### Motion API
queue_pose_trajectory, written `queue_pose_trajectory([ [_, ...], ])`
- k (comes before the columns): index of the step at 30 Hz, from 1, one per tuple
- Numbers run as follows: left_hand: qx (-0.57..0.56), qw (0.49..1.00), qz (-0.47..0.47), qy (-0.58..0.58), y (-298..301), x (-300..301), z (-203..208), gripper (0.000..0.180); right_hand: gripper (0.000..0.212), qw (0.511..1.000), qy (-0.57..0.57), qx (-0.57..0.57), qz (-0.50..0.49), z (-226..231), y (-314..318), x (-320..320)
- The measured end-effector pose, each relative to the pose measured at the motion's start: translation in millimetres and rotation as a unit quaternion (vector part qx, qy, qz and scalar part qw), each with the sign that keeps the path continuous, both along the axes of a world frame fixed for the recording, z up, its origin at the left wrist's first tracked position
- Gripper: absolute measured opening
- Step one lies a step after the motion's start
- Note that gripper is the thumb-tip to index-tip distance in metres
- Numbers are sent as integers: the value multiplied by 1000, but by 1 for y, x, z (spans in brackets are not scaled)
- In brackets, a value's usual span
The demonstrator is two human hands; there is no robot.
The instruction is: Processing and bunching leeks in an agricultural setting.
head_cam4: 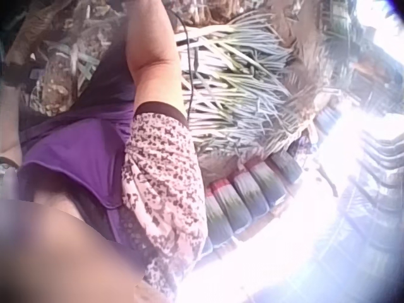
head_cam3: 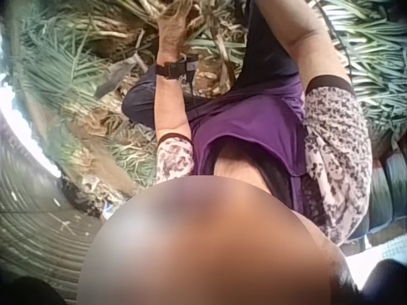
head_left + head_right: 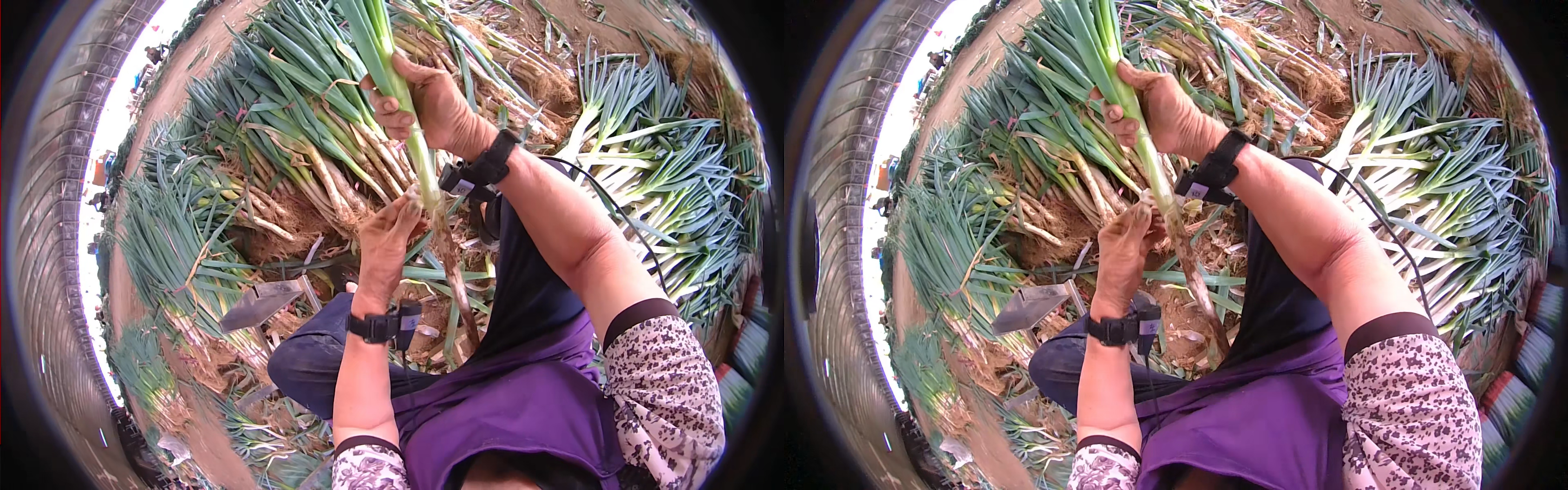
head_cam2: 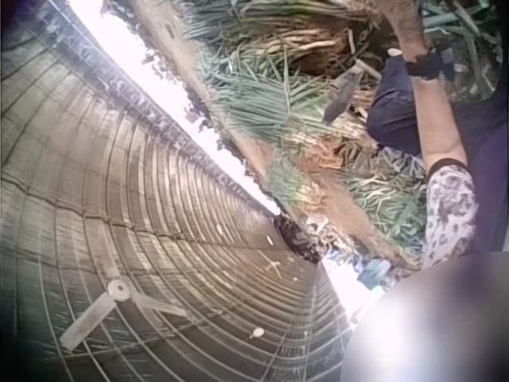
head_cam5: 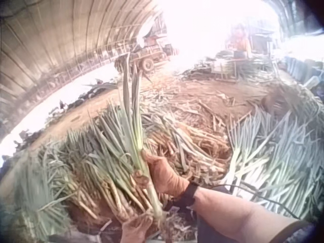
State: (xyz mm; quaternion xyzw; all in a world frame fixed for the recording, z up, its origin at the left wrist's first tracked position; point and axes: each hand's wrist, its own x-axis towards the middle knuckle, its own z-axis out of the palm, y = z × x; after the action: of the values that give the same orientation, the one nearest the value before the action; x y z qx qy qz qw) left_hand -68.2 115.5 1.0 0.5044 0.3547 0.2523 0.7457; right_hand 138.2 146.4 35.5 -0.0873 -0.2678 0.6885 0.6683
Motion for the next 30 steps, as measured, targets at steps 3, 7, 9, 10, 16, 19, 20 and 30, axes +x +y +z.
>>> queue_pose_trajectory([
  [3, -62, 996, -6, -64, 1, 5, -5, 27, 49, 1000, 19, -2, 15, 3, -2, -9],
  [7, -210, 966, -5, -150, -1, 5, -12, 17, 51, 999, 33, -1, 36, 1, -7, -7],
  [9, -228, 961, -13, -156, 3, 0, -13, 15, 53, 998, 32, 0, 47, 3, -6, -13],
  [10, -200, 969, -28, -141, 5, -1, -12, 16, 53, 999, 23, -5, 38, 3, -6, -14],
  [16, -113, 990, -58, -68, 4, -8, 13, 20, 52, 997, 28, -24, 74, -1, -4, -19],
  [19, -49, 997, -67, 4, 7, -10, 23, 21, 52, 996, 28, -31, 79, 1, -4, -25],
  [20, 10, 995, -93, 45, 10, -12, 23, 22, 52, 995, 33, -22, 89, 0, -2, -25],
  [30, -294, 943, -149, -33, -8, -28, -52, 18, 53, 989, 22, 1, 147, 4, 8, -48],
])
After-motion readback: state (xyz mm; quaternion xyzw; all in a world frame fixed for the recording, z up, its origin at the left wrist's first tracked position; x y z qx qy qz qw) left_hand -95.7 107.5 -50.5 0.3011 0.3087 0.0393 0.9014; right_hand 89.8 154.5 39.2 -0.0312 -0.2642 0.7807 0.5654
